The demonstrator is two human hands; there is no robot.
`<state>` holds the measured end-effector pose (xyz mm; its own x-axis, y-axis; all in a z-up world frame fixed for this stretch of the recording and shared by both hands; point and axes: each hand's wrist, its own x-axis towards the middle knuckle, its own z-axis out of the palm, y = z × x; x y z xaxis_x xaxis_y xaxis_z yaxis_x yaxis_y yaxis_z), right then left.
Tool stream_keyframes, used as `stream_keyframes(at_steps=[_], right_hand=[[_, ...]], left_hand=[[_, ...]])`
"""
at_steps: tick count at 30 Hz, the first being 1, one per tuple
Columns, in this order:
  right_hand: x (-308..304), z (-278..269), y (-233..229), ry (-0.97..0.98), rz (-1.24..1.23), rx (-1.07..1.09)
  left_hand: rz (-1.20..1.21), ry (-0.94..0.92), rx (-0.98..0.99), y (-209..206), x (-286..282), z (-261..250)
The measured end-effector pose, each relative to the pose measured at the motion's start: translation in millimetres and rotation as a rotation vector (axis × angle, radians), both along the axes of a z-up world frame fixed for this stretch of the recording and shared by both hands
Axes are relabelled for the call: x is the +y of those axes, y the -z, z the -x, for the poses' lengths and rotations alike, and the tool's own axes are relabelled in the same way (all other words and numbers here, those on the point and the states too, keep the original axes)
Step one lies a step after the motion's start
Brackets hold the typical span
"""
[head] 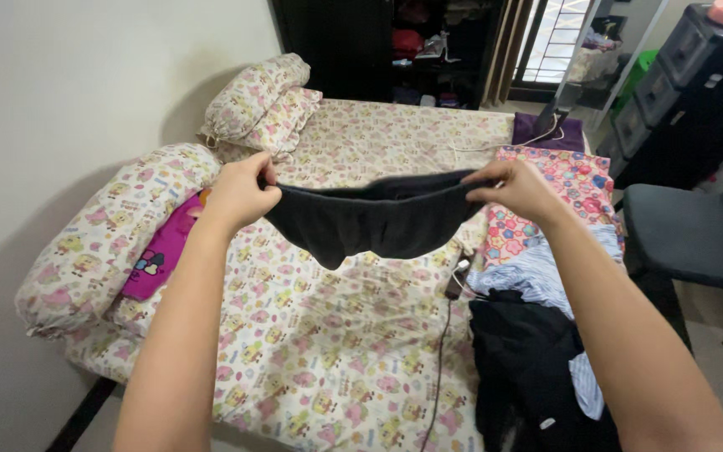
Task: The person folds a pile of laundry on a bed. They pick up each item, including shorts, t-shirts, and underwear, shake them out, and fold them into neat stacks. The person handles the items one by one, placing the folded clothes into a growing pile on the bed.
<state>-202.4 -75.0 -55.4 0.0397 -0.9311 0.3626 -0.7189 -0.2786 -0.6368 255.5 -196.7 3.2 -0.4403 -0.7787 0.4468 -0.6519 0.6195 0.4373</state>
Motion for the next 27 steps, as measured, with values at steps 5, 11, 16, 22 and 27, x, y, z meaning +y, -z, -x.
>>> stream_keyframes(at_steps=[5,11,16,22,27], right_hand=[[2,-33,3,0.113,-0.169,0.063],[2,-40,-16,0.018,-0.254,0.022],[-10,-49,10,0.138,0.009,0.279],[-15,-69,67,0.531,-0.156,0.383],[-18,-64,81,0.537,0.131,0.239]], left_hand=[[-0.045,0.099,0.043,-5,-14,-25],[0.495,0.042,-0.285,-21,-13,-24],[0.478,-0.182,-0.517,19,-34,-7],[0.115,-0.296,-0.193,127,-84,19],[0.109,-0.073,0.145,134,-81,27]])
